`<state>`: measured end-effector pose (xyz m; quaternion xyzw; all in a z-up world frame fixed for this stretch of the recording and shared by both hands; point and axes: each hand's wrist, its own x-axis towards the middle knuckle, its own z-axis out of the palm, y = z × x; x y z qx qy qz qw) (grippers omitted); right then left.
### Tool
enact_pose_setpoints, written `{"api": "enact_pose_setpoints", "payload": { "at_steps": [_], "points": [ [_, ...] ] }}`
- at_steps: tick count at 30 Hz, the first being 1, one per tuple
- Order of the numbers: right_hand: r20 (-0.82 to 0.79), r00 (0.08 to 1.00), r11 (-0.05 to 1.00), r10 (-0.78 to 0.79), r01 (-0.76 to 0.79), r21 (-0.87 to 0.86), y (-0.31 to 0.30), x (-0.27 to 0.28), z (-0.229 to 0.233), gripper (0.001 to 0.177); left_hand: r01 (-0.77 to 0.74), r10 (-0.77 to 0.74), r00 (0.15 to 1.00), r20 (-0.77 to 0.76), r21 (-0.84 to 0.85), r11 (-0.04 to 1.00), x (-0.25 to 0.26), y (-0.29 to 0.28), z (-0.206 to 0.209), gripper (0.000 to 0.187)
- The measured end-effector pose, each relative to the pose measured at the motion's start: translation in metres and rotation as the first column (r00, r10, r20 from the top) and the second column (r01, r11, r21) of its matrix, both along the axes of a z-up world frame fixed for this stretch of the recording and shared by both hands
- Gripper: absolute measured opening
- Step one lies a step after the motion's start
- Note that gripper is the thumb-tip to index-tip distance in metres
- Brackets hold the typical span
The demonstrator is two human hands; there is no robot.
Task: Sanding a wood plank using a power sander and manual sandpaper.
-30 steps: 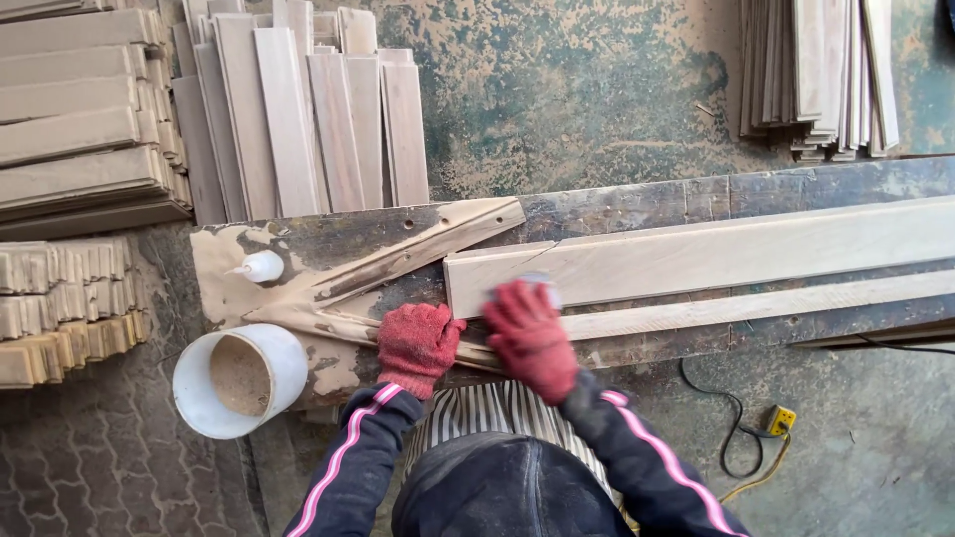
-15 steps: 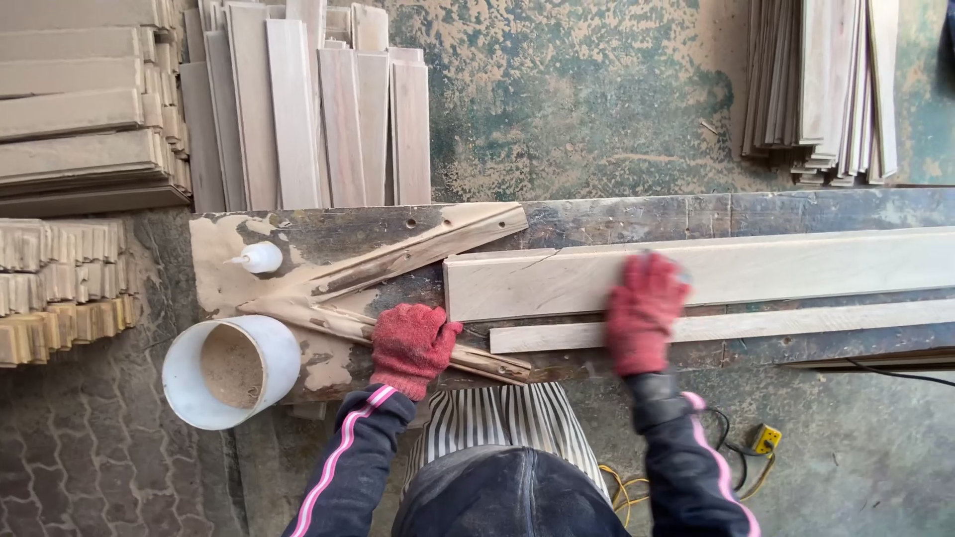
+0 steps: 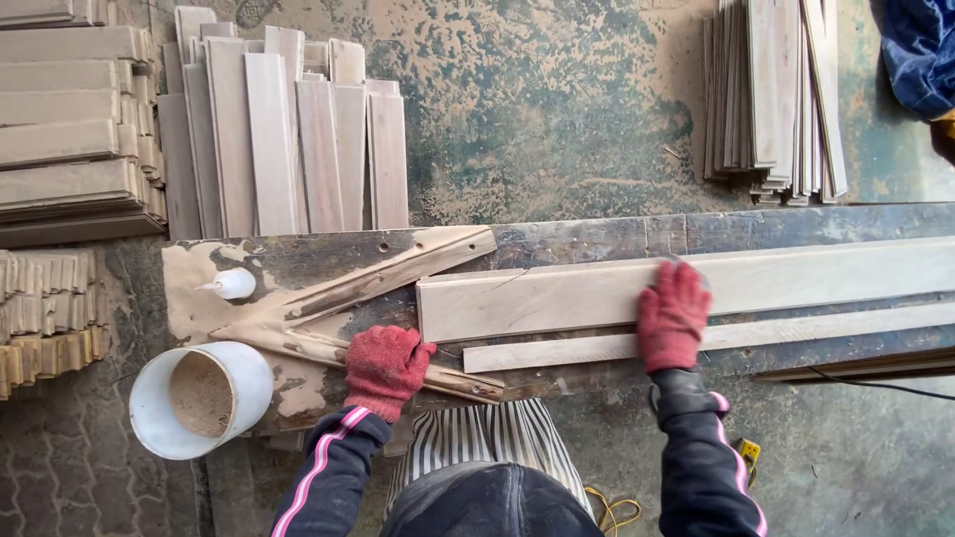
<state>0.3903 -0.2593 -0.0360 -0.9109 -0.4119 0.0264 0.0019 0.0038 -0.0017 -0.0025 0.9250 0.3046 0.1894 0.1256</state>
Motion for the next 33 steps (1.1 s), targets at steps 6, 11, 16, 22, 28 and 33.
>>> {"api": "enact_pose_setpoints", "payload": {
  "at_steps": [6, 11, 16, 22, 28, 33],
  "points": [
    [0.058, 0.985, 0.975, 0.163, -0.170, 0.146, 0.079, -0.121, -0.009, 0.067, 0.035, -0.049, 0.994, -0.101, -0.141, 0.989, 0.000, 0.007, 0.020, 0.034],
    [-0.114, 0.726, 0.706, 0.678, -0.601, 0.375, 0.134, -0.240, 0.048, 0.058, 0.045, -0.066, 0.990, -0.121, -0.170, 0.984, 0.002, 0.009, 0.021, 0.034],
    [-0.065, 0.650, 0.626, 0.757, -0.694, 0.357, 0.149, -0.209, 0.074, 0.049, 0.053, -0.068, 0.995, -0.076, -0.179, 0.982, 0.003, 0.015, 0.025, 0.031],
    [-0.022, 0.699, 0.652, 0.714, -0.654, 0.382, 0.177, -0.228, 0.075, 0.047, 0.039, -0.055, 0.989, -0.140, -0.119, 0.992, -0.009, 0.012, 0.012, 0.039],
    [-0.105, 0.704, 0.694, 0.702, -0.644, 0.322, 0.144, -0.228, 0.067, 0.049, -0.005, -0.012, 0.989, -0.149, -0.114, 0.994, -0.012, 0.012, 0.002, 0.042],
    [-0.058, 0.752, 0.706, 0.656, -0.586, 0.398, 0.183, -0.232, 0.047, 0.054, 0.026, -0.038, 0.986, -0.161, -0.080, 0.996, -0.002, 0.007, 0.011, 0.044]
  ]
}}
